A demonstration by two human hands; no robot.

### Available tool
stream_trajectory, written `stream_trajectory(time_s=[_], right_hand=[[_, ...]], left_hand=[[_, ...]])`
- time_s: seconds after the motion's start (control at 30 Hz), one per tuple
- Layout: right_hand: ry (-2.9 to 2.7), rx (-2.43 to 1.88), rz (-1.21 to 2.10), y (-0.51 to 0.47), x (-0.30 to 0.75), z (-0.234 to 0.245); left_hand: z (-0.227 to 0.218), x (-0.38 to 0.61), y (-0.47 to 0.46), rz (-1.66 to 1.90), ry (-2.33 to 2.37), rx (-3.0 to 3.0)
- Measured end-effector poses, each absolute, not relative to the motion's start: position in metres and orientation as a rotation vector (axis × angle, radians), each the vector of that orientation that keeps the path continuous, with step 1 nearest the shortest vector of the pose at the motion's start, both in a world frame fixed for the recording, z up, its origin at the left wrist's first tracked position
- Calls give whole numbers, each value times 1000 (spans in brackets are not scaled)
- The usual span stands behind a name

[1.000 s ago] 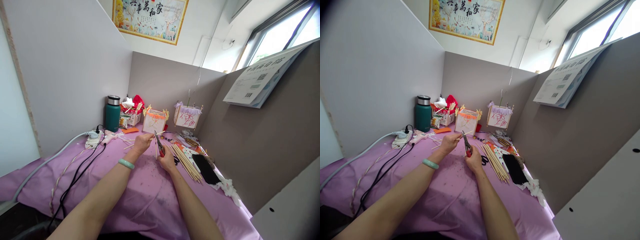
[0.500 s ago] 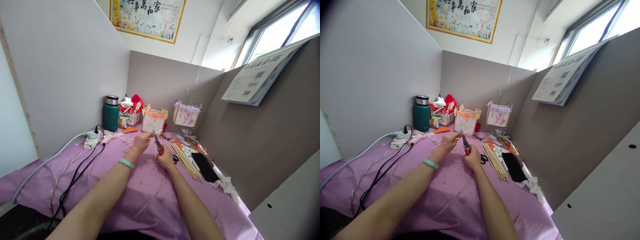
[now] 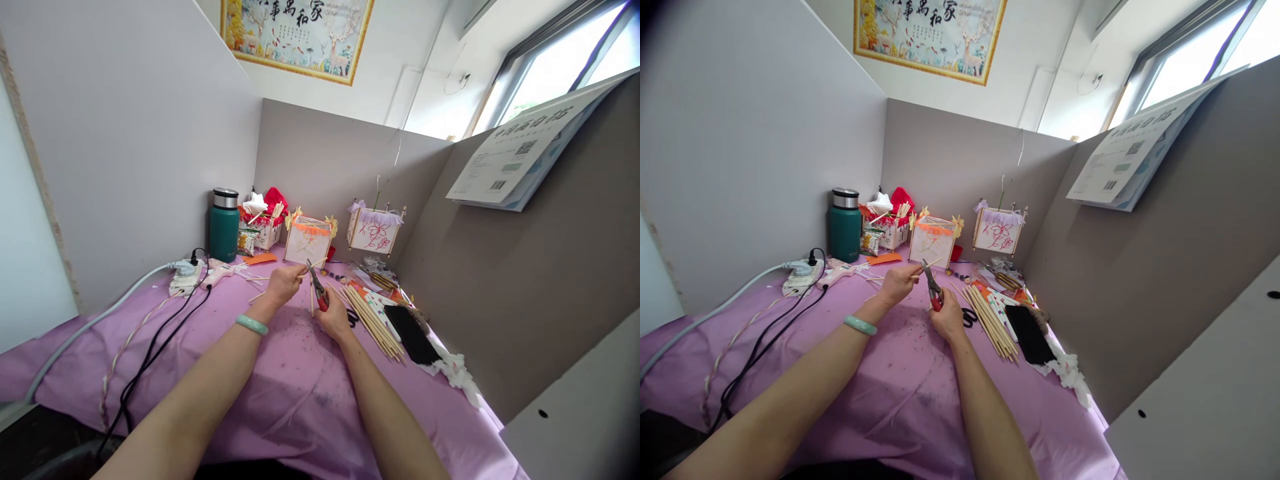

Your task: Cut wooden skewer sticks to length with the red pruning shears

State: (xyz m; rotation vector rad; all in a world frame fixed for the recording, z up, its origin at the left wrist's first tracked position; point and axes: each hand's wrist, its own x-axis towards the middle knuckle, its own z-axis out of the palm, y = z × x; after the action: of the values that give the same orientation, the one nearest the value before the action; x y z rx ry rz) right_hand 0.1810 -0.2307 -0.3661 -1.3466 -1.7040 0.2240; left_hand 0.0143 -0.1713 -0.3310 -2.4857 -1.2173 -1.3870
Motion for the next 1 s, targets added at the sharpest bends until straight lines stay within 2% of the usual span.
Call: stream_trajectory(time_s=[1.0], right_hand=[[-1714,-1430,168,-229,180,-368]], left_hand=[[-331,17,-172,-1393,-1251,-2440]])
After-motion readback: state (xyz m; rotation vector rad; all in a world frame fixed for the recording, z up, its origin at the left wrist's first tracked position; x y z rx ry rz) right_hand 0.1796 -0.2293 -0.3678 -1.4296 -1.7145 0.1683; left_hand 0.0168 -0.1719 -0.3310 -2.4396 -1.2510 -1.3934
